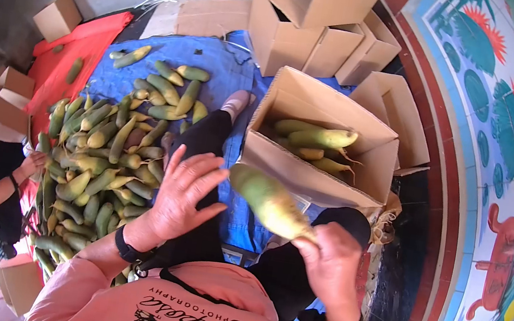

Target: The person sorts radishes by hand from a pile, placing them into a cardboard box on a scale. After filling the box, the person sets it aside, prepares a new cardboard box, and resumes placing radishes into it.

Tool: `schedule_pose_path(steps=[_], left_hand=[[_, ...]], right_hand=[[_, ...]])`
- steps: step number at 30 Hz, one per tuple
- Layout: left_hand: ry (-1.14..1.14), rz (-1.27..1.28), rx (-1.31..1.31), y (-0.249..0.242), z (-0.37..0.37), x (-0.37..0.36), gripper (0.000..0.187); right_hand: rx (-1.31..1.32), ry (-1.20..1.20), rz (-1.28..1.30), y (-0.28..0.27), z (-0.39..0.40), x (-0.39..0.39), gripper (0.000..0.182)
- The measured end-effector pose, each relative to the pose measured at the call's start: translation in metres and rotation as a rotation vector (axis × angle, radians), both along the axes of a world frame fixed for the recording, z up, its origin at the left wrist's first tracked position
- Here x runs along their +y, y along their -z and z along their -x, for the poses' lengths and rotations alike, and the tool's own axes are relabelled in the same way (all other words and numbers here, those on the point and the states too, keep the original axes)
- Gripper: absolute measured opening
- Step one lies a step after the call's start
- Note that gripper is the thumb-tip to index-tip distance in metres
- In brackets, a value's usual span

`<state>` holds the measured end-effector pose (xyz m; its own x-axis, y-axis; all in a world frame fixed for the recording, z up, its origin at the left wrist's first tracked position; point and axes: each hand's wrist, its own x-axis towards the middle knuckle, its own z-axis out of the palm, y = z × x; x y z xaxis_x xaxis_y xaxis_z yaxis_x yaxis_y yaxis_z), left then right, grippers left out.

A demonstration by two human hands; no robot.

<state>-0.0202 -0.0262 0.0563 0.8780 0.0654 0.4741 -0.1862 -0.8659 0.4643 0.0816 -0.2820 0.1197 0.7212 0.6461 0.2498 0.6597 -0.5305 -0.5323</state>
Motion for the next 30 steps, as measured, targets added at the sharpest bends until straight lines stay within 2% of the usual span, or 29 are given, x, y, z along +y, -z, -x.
schedule_pose_path(steps=[5,9,12,17,20,21,23,25,27,28,30], left_hand=[[-0.109,0.047,0.161,0.036,-0.003,0.015,0.065],[-0.104,-0.088,0.208,0.051,-0.003,0.016,0.062],[-0.126,-0.131,0.223,0.054,-0.006,0.017,0.062],[-0.127,-0.14,0.225,0.057,-0.006,0.018,0.059],[-0.125,-0.145,0.233,0.057,-0.008,0.017,0.058],[-0.122,-0.145,0.228,0.056,-0.009,0.017,0.058],[-0.124,-0.149,0.225,0.057,-0.011,0.017,0.059],[-0.112,-0.139,0.228,0.057,-0.01,0.017,0.06],[-0.124,-0.139,0.246,0.057,-0.009,0.017,0.06],[-0.122,-0.129,0.228,0.058,-0.008,0.018,0.058],[-0.121,-0.12,0.197,0.06,-0.008,0.018,0.055]], right_hand=[[0.143,0.308,-0.177,-0.019,-0.039,-0.036,0.02],[-0.075,0.399,0.024,-0.022,-0.08,-0.035,0.019],[-0.128,0.405,0.202,-0.001,-0.117,-0.038,0.028],[-0.005,0.342,0.221,0.027,-0.148,-0.028,0.031],[0.314,0.24,0.09,0.05,-0.167,-0.017,0.029],[0.317,0.234,0.088,0.06,-0.171,-0.008,0.029],[0.417,0.016,0.002,0.077,-0.177,0.012,0.027],[0.498,0.016,0.026,0.079,-0.178,0.031,0.024],[0.472,0.038,0.262,0.091,-0.184,0.043,0.02],[0.375,0.05,0.399,0.093,-0.186,0.046,0.017],[0.285,-0.003,0.455,0.107,-0.192,0.037,0.017]])
